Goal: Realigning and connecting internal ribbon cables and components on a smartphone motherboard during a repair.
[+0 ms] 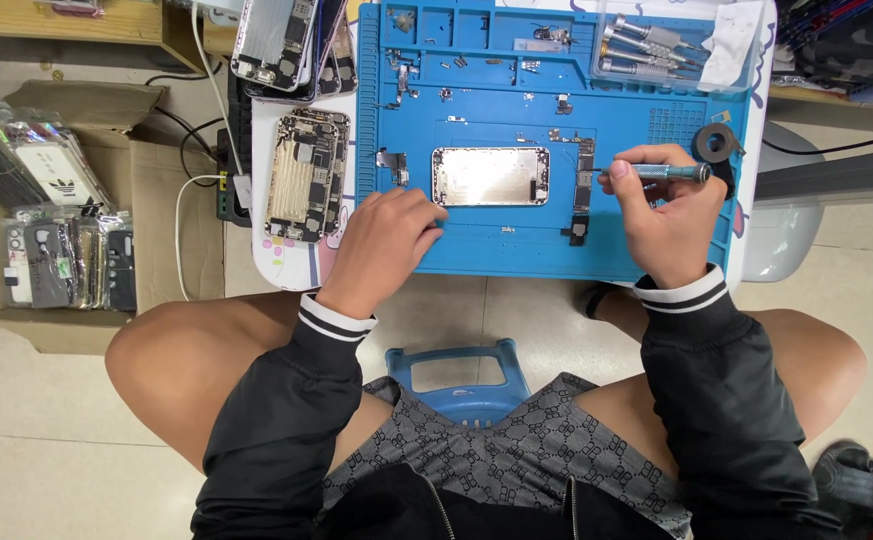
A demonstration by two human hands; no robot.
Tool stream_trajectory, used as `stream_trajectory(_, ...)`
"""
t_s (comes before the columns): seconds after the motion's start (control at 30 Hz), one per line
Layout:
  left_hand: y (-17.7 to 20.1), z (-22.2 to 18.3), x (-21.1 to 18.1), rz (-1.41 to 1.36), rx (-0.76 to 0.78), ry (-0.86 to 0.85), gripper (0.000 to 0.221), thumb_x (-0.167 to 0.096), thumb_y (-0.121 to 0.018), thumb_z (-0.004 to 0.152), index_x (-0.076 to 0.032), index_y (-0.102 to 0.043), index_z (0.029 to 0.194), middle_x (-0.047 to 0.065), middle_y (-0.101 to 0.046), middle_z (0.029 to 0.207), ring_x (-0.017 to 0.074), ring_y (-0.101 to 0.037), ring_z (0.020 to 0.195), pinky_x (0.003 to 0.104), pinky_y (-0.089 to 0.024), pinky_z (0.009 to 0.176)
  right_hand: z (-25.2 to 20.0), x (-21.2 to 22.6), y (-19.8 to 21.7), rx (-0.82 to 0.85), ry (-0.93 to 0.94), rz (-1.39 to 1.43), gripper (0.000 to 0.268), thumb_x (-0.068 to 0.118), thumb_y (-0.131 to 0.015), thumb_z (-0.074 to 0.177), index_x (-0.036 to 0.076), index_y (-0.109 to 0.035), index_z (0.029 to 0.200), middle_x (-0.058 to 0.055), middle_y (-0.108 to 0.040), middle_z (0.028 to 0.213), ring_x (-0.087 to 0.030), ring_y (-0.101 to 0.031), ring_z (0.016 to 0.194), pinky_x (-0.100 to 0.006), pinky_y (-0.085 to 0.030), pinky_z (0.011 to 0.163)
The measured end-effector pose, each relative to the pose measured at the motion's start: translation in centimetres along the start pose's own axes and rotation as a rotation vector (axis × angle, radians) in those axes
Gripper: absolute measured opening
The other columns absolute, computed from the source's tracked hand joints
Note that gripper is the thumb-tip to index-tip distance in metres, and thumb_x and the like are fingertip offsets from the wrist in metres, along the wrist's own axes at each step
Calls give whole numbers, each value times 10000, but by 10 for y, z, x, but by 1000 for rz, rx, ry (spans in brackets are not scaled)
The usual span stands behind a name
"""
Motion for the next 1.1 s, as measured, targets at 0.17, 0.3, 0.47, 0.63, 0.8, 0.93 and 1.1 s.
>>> stream_trajectory(0.17,-5,11,-21,-23,-98,-34,40,-140,-761,970,-121,-782,998,6,-644,840,200,-657,825,346,-509,749,-2,-12,16,-8,7,-78,182,98,-706,1169,-59,-718,1078,-180,-729,811,-296,-747,750,-383,-581,677)
stream_trajectory(0.3,-20,27,-36,-34,-209,-42,114,-208,-706,1028,-147,-792,984,-21,-590,823,163,-581,798,319,-469,735,-3,-15,21,-24,12,-86,205,118,-692,1185,-60,-729,1089,-192,-721,807,-323,-744,742,-401,-587,684)
stream_trajectory(0.47,-49,57,-38,-69,-232,-18,160,-246,-719,1006,-116,-786,1070,5,-568,880,185,-533,843,358,-446,750,-5,-8,19,-48,14,-91,206,129,-711,1169,-53,-737,1076,-181,-722,789,-322,-748,737,-400,-586,677)
stream_trajectory(0.63,-64,73,-42,-6,-122,-7,277,-255,-744,976,-96,-772,1202,27,-522,938,209,-511,882,381,-414,756,-6,-14,29,-72,12,-112,187,119,-730,1149,-48,-737,1065,-171,-699,736,-307,-741,717,-386,-572,651)
stream_trajectory(0.8,-70,72,-37,-10,-117,-3,243,-261,-758,964,-110,-794,1150,19,-471,914,212,-471,853,376,-379,721,-13,-33,39,-122,-39,-81,186,108,-674,1166,-52,-725,1085,-172,-694,763,-280,-717,693,-359,-563,629)
stream_trajectory(0.93,-70,73,-38,-24,-123,5,208,-248,-773,948,-130,-800,1117,8,-464,907,213,-472,859,372,-379,730,-16,-31,46,-121,-49,-105,181,96,-679,1173,-70,-720,1116,-191,-691,792,-291,-717,713,-365,-562,635)
stream_trajectory(1.1,-71,77,-36,-99,-72,62,212,-238,-797,927,-144,-790,1117,9,-504,938,214,-503,911,382,-421,783,-21,-33,51,-133,-74,-109,169,77,-686,1165,-83,-727,1131,-220,-697,814,-305,-720,727,-358,-567,651)
Point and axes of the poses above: each hand's wrist, its own z-axis towards the middle knuckle, its own y-axis out of the back of the hand, x = y × z, the point moved 1 cm from there along z, towards the middle knuckle
